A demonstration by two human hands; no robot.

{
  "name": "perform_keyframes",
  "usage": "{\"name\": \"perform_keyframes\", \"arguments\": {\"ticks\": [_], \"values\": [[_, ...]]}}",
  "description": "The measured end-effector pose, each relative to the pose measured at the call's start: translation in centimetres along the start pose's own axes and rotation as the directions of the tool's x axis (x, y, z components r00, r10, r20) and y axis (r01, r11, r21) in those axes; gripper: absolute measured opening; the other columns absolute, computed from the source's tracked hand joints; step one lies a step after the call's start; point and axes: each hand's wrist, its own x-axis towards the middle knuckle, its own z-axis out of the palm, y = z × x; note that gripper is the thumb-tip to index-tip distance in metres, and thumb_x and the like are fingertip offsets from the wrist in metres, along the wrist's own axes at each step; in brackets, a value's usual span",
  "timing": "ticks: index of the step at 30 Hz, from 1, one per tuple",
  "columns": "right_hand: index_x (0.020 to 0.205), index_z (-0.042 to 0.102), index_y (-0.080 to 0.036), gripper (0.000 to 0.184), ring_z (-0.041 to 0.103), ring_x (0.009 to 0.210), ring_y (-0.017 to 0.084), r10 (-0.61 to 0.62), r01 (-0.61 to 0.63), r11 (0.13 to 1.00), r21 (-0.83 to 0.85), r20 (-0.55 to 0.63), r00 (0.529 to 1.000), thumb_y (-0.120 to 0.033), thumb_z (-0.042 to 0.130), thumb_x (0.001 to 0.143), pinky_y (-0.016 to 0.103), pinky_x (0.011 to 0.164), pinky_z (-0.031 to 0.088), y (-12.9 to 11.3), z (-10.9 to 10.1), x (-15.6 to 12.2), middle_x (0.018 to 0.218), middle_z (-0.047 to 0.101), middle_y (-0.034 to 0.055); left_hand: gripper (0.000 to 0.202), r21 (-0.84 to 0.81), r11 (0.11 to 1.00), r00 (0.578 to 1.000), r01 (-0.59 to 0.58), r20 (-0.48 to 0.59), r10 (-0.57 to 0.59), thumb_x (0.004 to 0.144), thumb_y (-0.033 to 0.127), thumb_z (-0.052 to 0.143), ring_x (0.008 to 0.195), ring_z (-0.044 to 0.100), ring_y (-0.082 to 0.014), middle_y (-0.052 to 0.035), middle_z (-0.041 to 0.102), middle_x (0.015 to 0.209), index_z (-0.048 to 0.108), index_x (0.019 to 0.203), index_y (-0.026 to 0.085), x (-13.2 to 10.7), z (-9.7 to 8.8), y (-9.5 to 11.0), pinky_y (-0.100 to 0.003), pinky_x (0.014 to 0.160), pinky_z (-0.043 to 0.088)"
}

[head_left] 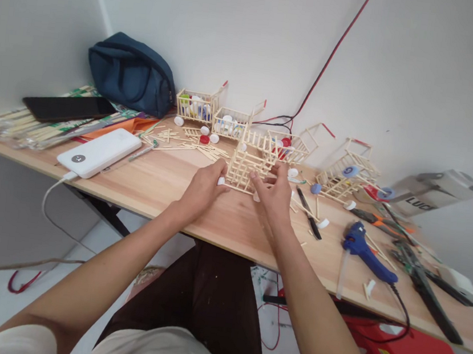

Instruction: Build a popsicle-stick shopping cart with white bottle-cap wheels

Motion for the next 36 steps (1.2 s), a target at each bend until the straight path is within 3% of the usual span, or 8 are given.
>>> {"name": "perform_keyframes", "arguments": {"ticks": [7,13,19,22,27,36], "values": [[0.111,0.053,-0.023,0.049,0.057,0.072,0.014,0.007,-0.007,1.0,0.01,0.003,1.0,-0.051,0.071,0.076,0.033,0.071,0.051,0.3,-0.1,-0.1,0.11,0.064,0.0054,0.023,-0.057,0.997,0.996,0.051,0.072,-0.047,0.075,0.022,0.074,0.068,0.06,-0.0153,0.0034,0.065,0.076,0.055,0.087,0.022,-0.1,-1.1,0.2,-0.027,0.066,0.045],[0.112,0.052,-0.023,0.052,0.058,0.076,0.016,-0.016,0.016,1.0,0.005,0.018,1.0,-0.054,0.071,0.075,0.034,0.072,0.052,0.3,0.0,0.1,0.113,0.065,0.007,0.041,0.01,0.996,0.99,-0.09,-0.104,0.091,0.074,0.03,0.077,0.096,0.061,-0.0221,-0.0083,0.064,0.111,0.057,0.107,0.019,1.3,0.1,0.0,-0.033,0.08,0.05],[0.112,0.053,-0.023,0.05,0.062,0.086,0.019,-0.039,0.039,0.999,-0.003,0.029,0.999,-0.052,0.071,0.076,0.036,0.077,0.052,0.3,0.0,0.3,0.113,0.064,0.0077,0.029,-0.046,0.998,0.983,-0.044,-0.18,0.035,0.076,0.024,0.076,0.086,0.061,-0.0183,-0.0043,0.063,0.099,0.054,0.096,0.019,2.3,0.8,0.4,-0.029,0.075,0.049],[0.112,0.054,-0.023,0.048,0.061,0.083,0.019,-0.044,0.044,0.999,-0.025,0.027,0.999,-0.05,0.071,0.076,0.037,0.078,0.052,0.3,0.0,0.3,0.112,0.064,0.0071,0.031,-0.066,0.998,0.981,-0.017,-0.196,0.003,0.08,0.025,0.073,0.078,0.06,-0.0159,-0.0017,0.062,0.093,0.049,0.099,0.021,2.1,0.9,0.9,-0.028,0.07,0.047],[0.113,0.054,-0.023,0.047,0.061,0.081,0.019,-0.057,0.058,0.998,-0.038,0.023,0.998,-0.048,0.071,0.076,0.038,0.079,0.052,0.2,0.0,0.1,0.112,0.064,0.0071,0.026,0.046,0.999,0.978,-0.018,-0.205,0.027,0.088,0.035,0.065,0.079,0.064,-0.019,-0.0036,0.064,0.091,0.046,0.1,0.021,2.1,1.3,2.0,-0.029,0.069,0.046],[0.113,0.054,-0.023,0.048,0.061,0.083,0.019,-0.059,0.06,0.996,-0.058,0.02,0.998,-0.048,0.072,0.075,0.039,0.08,0.052,0.3,0.1,0.2,0.113,0.063,0.007,0.024,0.189,0.977,0.98,0.098,-0.192,-0.061,0.089,0.032,0.061,0.081,0.068,-0.0212,-0.005,0.068,0.093,0.048,0.106,0.019,2.5,1.3,3.2,-0.03,0.068,0.046]]}}
